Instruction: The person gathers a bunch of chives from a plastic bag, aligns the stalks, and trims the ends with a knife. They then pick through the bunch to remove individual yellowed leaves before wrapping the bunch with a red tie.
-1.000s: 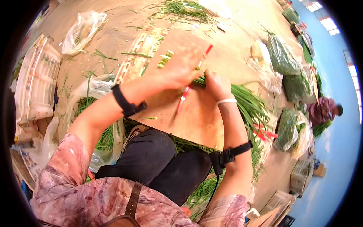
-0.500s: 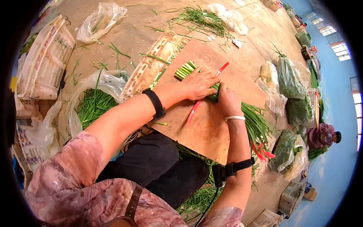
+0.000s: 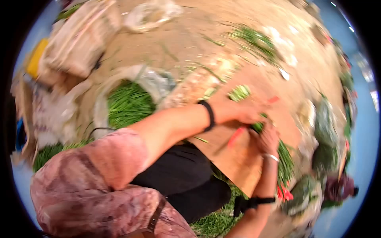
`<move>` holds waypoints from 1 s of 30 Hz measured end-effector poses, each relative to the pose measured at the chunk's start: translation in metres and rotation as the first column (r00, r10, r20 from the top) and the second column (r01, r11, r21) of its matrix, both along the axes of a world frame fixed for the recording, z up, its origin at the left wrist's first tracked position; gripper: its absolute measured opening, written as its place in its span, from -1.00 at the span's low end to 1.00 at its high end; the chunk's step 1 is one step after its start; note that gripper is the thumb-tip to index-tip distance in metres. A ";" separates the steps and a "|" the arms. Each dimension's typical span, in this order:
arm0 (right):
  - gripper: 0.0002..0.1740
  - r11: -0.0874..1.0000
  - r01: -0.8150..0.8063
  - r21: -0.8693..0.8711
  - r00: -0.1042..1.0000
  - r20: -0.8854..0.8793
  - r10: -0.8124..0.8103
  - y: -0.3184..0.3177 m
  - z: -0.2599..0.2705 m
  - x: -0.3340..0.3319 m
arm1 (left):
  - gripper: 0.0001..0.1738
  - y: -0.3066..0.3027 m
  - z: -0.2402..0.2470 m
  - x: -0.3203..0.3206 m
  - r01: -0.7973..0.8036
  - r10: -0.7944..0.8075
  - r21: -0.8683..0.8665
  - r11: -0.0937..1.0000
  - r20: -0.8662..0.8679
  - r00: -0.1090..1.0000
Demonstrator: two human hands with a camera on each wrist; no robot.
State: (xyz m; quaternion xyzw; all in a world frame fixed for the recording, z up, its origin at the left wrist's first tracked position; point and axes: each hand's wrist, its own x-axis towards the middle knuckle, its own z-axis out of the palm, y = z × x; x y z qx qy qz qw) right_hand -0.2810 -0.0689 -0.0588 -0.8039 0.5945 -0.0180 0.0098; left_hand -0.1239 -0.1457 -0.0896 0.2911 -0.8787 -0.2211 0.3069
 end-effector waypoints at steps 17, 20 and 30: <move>0.16 0.997 -0.038 0.073 0.992 -0.120 0.046 0.006 0.036 -0.015 | -0.49 0.238 -0.173 0.509 -0.841 0.688 0.538 -0.051 0.629 0.361; 0.06 0.995 -0.097 -0.040 0.988 -0.128 0.091 0.018 0.043 -0.011 | -0.49 0.281 -0.215 0.503 -0.879 0.815 0.471 -0.069 0.535 0.223; -0.39 0.986 0.169 -0.019 0.976 -0.135 -0.170 0.092 0.064 0.053 | -0.02 0.243 -0.238 0.522 -0.978 0.671 0.205 -0.039 0.731 0.126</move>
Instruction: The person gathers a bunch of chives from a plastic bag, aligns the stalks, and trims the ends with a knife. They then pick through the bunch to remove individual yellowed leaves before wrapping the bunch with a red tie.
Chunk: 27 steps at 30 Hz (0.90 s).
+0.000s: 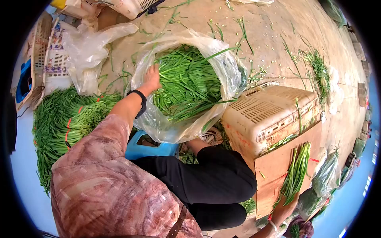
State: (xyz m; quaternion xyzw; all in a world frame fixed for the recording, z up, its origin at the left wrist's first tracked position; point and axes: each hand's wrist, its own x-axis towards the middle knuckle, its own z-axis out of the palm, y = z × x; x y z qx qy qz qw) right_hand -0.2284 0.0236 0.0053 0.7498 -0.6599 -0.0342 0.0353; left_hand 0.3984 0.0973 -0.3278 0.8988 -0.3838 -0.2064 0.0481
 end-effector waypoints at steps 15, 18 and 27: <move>-0.58 0.979 0.130 0.156 0.987 0.069 -0.142 0.032 -0.003 0.011 | 0.38 0.001 -0.010 0.017 0.246 -0.247 0.268 0.932 -0.029 0.969; -0.59 0.982 0.106 0.159 0.981 0.142 -0.129 0.033 -0.003 0.012 | 0.32 0.003 -0.020 0.017 0.075 -0.067 0.280 0.957 -0.038 0.997; -0.62 0.975 0.106 0.195 0.946 0.283 -0.159 0.023 0.000 0.064 | -0.15 0.013 0.001 0.027 0.177 -0.169 0.183 0.967 -0.055 0.984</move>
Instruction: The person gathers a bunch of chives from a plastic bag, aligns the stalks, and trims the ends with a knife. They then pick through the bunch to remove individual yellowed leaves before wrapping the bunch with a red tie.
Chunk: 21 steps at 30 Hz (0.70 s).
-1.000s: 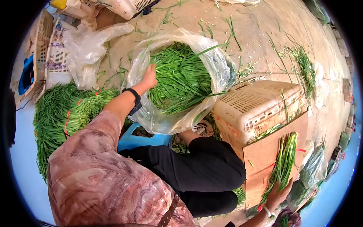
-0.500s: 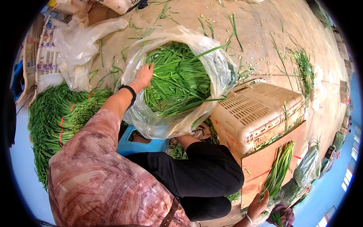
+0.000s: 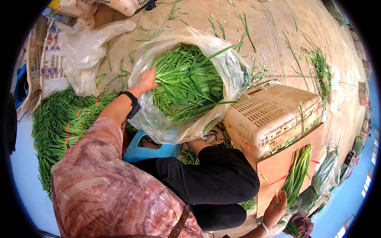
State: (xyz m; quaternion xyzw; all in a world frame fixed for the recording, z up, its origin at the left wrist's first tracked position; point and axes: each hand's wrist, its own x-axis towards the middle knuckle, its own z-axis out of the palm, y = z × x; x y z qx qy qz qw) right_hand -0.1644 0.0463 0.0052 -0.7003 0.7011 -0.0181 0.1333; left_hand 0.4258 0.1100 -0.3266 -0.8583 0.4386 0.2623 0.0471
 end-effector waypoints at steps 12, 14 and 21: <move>-0.65 0.998 -0.053 0.015 0.991 0.126 0.051 -0.003 0.002 0.038 | -0.04 -0.005 -0.009 0.053 -0.111 0.033 -0.095 0.989 -0.592 0.805; -0.65 0.999 -0.032 0.033 0.994 0.103 0.028 0.003 -0.004 0.027 | -0.09 -0.012 0.002 0.061 -0.348 0.528 0.426 0.835 -0.799 0.289; -0.67 0.997 0.004 0.077 0.994 0.104 -0.012 0.008 -0.001 0.038 | 0.06 -0.034 0.036 0.018 -0.312 0.534 0.468 0.827 -0.478 0.698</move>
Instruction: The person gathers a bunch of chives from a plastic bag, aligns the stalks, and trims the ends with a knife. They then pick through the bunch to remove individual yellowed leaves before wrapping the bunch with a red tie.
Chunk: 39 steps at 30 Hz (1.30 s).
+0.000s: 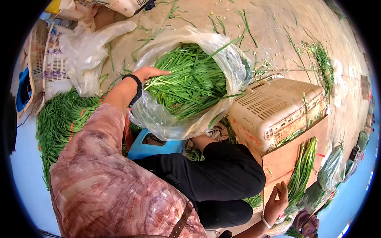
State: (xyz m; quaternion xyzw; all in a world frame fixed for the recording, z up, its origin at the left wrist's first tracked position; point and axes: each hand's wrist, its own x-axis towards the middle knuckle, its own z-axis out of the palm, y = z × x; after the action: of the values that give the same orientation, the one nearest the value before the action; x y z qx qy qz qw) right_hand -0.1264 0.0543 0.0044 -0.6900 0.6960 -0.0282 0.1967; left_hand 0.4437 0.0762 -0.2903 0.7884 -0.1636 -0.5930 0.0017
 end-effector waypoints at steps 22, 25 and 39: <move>-0.63 0.981 -0.181 -0.065 0.974 0.124 0.188 -0.011 0.001 0.066 | -0.25 0.014 -0.004 -0.031 0.549 -0.523 -0.143 0.824 0.182 0.833; -0.63 0.946 -0.295 -0.134 0.947 0.088 0.307 -0.012 0.006 0.081 | -0.34 0.000 0.002 -0.021 0.649 -0.632 -0.113 0.752 0.156 0.759; -0.58 0.890 -0.446 -0.094 0.836 0.313 0.451 -0.021 -0.009 0.163 | -0.60 -0.002 -0.001 -0.011 -0.078 0.071 -0.021 0.997 -0.232 0.970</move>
State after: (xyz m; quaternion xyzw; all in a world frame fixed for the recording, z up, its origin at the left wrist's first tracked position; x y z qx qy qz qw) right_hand 0.0370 0.0336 -0.0041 -0.8210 0.4725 -0.1011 0.3042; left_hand 0.4326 0.0740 -0.2915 0.7196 -0.1414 -0.6776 0.0551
